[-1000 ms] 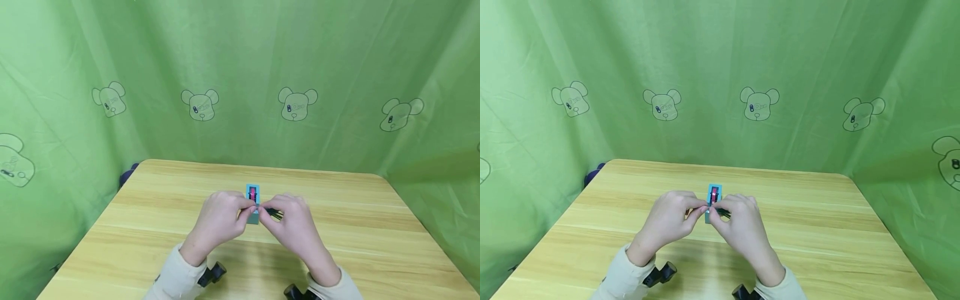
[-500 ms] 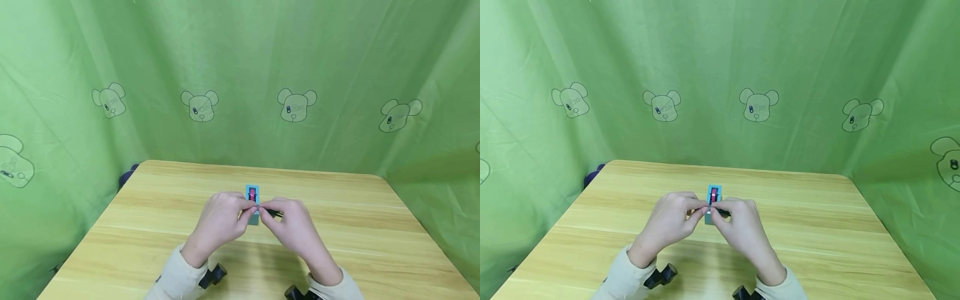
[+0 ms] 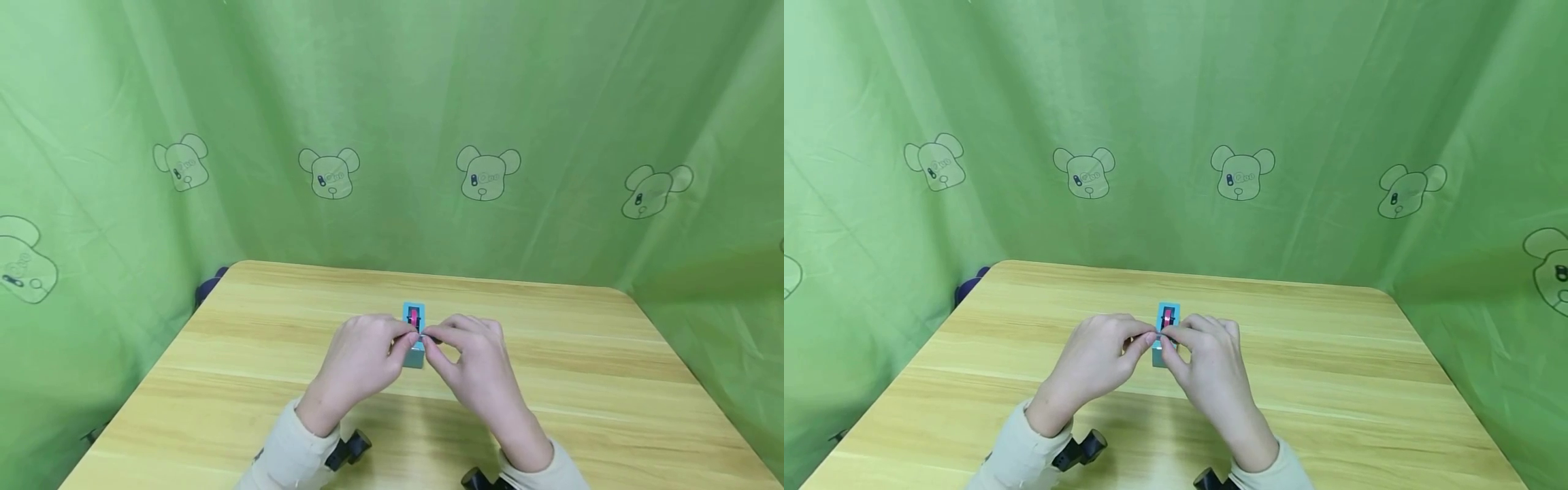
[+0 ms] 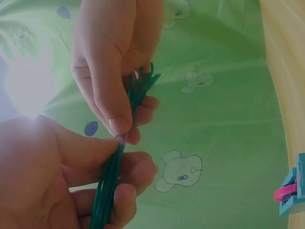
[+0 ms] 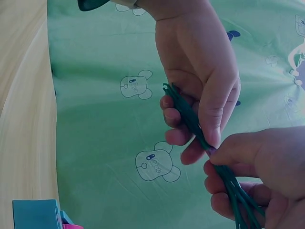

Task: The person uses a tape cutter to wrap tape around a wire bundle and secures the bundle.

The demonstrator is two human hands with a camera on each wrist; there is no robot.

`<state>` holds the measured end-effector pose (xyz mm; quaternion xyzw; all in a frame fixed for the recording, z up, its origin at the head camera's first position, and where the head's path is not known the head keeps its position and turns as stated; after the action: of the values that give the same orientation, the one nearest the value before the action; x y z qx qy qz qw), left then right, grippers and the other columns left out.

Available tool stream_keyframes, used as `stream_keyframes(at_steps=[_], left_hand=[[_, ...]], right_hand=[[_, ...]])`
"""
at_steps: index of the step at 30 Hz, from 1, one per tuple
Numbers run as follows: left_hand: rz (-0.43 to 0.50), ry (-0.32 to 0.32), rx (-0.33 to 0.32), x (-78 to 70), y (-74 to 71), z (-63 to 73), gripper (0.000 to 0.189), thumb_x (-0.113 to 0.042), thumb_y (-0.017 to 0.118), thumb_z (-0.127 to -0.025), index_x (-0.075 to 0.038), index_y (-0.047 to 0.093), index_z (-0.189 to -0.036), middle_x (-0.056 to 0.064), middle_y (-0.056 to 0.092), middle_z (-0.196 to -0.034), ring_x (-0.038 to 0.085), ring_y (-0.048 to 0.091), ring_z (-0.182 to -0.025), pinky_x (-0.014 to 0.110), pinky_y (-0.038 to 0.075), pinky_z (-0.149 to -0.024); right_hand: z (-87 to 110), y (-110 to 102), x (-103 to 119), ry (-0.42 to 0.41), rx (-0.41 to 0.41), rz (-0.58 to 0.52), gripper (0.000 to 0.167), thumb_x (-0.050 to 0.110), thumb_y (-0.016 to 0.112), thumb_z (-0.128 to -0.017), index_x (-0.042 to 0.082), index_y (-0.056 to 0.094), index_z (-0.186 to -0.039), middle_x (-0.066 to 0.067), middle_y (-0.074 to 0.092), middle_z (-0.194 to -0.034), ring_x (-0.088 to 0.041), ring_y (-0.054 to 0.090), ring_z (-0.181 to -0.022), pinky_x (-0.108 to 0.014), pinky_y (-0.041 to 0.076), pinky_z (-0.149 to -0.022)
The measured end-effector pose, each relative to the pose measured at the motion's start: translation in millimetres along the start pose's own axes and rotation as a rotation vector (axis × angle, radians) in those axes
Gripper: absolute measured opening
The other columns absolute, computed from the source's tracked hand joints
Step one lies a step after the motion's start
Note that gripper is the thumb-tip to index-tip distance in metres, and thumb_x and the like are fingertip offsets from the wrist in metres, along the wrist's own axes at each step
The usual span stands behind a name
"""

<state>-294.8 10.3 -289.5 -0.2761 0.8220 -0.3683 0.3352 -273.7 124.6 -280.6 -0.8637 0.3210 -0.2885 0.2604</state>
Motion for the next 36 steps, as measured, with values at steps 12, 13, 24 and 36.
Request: stream_keyframes(at_steps=[12,13,24,36], left_hand=[[-0.05,0.056,-0.096,-6.2,-5.5,0.5,0.011,-0.019,0.073,-0.09,-0.017,0.078,-0.08,-0.01,0.063,-0.067,0.0,0.046,-0.051,0.02,0.038,-0.049],[-0.056,0.065,-0.105,-7.3,-5.8,0.5,0.011,-0.019,0.074,-0.089,-0.017,0.078,-0.08,-0.011,0.062,-0.066,0.0,0.045,-0.051,0.02,0.038,-0.05],[-0.104,0.126,-0.145,-13.2,-7.5,2.4,0.008,-0.017,0.077,-0.085,-0.019,0.079,-0.078,-0.012,0.061,-0.065,0.002,0.049,-0.052,0.023,0.042,-0.055],[-0.08,0.085,-0.11,-9.5,-8.1,3.1,0.011,-0.02,0.071,-0.09,-0.018,0.08,-0.085,-0.01,0.066,-0.073,0.001,0.046,-0.055,0.021,0.039,-0.054]], right_hand=[[1.6,3.2,-5.5,0.072,0.04,-0.019,0.007,0.011,0.073,-0.085,0.013,0.079,-0.086,0.011,0.068,-0.08,-0.007,0.059,-0.071,-0.039,0.036,-0.076],[1.5,3.4,-5.7,0.074,0.047,-0.017,0.007,0.012,0.073,-0.085,0.014,0.079,-0.087,0.012,0.068,-0.08,-0.006,0.058,-0.071,-0.039,0.036,-0.075],[2.9,15.0,-13.3,0.13,0.243,-0.027,0.014,0.016,0.065,-0.094,0.018,0.079,-0.095,0.018,0.066,-0.081,0.002,0.052,-0.066,-0.041,0.04,-0.077],[0.5,5.4,-1.3,-0.041,0.069,0.013,0.004,0.011,0.075,-0.086,0.012,0.077,-0.088,0.009,0.067,-0.082,-0.007,0.058,-0.073,-0.039,0.033,-0.079]])
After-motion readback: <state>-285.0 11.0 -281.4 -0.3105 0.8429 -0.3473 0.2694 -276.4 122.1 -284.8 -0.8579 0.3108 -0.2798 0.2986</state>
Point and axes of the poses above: each hand's wrist, its own z-axis away from the middle knuckle, its own y-axis out of the palm, x = y × z, the point moved 10 cm from there along -z, towards the middle knuckle
